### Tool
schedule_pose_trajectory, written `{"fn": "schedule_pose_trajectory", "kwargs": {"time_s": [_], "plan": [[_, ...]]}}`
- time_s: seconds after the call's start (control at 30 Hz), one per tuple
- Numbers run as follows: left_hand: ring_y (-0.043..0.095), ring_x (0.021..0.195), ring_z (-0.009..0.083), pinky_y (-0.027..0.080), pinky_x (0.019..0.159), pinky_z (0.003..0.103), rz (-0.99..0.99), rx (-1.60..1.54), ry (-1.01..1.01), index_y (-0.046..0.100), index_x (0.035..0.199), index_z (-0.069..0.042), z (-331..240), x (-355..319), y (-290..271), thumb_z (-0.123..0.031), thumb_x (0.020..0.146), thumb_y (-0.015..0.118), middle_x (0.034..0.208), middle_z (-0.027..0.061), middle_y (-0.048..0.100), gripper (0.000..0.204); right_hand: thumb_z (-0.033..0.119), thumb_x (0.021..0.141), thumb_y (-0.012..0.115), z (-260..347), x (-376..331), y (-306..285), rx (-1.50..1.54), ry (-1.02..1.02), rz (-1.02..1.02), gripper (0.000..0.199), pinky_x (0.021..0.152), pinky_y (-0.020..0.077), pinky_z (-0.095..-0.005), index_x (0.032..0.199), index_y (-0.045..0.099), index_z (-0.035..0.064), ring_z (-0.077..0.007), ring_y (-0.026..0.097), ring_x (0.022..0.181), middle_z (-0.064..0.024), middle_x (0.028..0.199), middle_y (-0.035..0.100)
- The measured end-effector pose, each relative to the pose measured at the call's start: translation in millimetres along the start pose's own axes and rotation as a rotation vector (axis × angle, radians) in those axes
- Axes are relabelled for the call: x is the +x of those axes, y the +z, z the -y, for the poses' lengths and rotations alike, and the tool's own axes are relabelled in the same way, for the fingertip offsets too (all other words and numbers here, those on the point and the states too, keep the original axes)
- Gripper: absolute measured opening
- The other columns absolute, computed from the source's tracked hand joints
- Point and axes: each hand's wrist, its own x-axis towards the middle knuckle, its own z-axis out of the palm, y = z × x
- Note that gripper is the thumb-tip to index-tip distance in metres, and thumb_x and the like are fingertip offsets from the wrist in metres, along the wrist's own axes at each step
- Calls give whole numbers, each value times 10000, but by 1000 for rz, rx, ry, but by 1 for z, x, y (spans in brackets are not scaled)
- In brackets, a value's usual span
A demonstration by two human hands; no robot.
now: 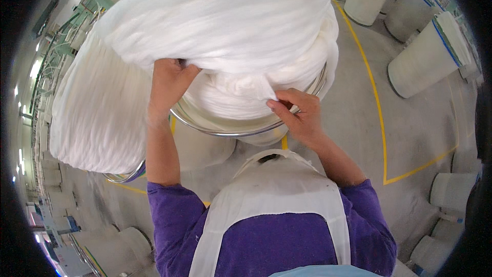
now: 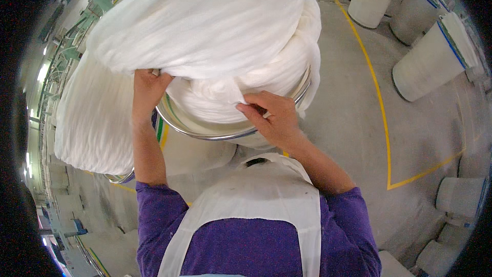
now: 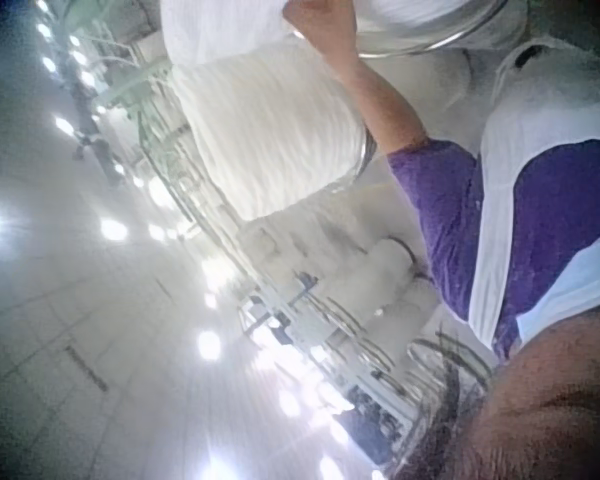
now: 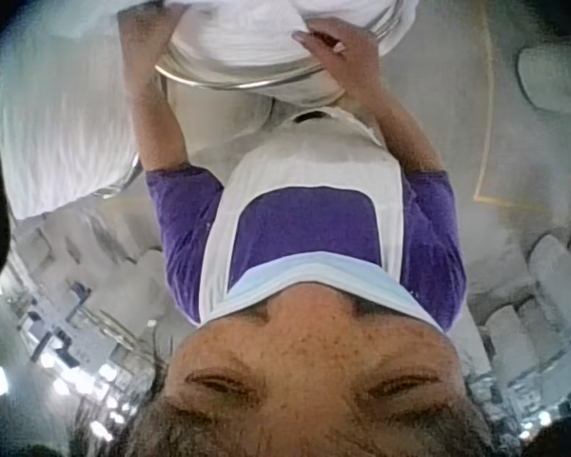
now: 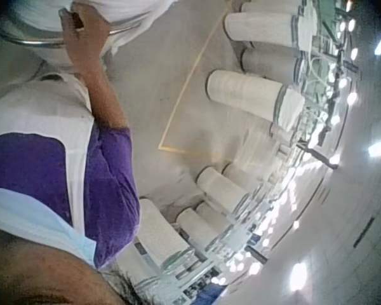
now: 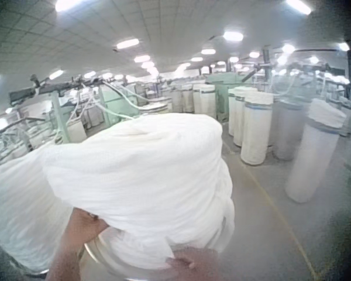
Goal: The person removes metal lids from several large white bins, then pulls and arranges white textile roving from the bins. They use a thin wooden stick to guide and separate strands of roving, then place the roving into other bins. The person repeats this process across multiple bins.
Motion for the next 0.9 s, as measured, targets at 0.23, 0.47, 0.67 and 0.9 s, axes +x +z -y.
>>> {"fn": "schedule_pose_trajectory", "kwargs": {"time_s": [0.23,0.47,0.67,0.9], "plan": [[603,881,137,480,762,269,-114,-8,-29,621,1035,104,-22,0,12,4,760,635,994,92,673,293,86,826,716,-14,-16,-40,151,120,262,118,577,486,-233,922,704,20,-105,619,627,-89,720,667],[627,873,147,494,768,284,-156,90,69,644,1018,93,-29,18,-6,-13,771,634,957,99,689,269,209,787,735,8,14,-45,-314,-444,95,250,691,491,-295,986,697,62,-193,618,802,-73,932,677],[605,777,120,483,696,271,-151,125,127,675,907,88,-36,37,-15,-31,761,623,842,74,684,196,457,791,674,27,37,0,-687,-408,282,627,1019,339,-464,1176,594,-32,-314,466,1188,-164,1225,580],[538,645,100,436,572,281,-111,277,167,651,824,105,-18,45,-28,-61,707,624,684,69,636,204,469,785,673,30,45,62,-695,-502,281,688,1031,325,-457,1222,557,-51,-341,454,1179,-191,1212,555]]}}
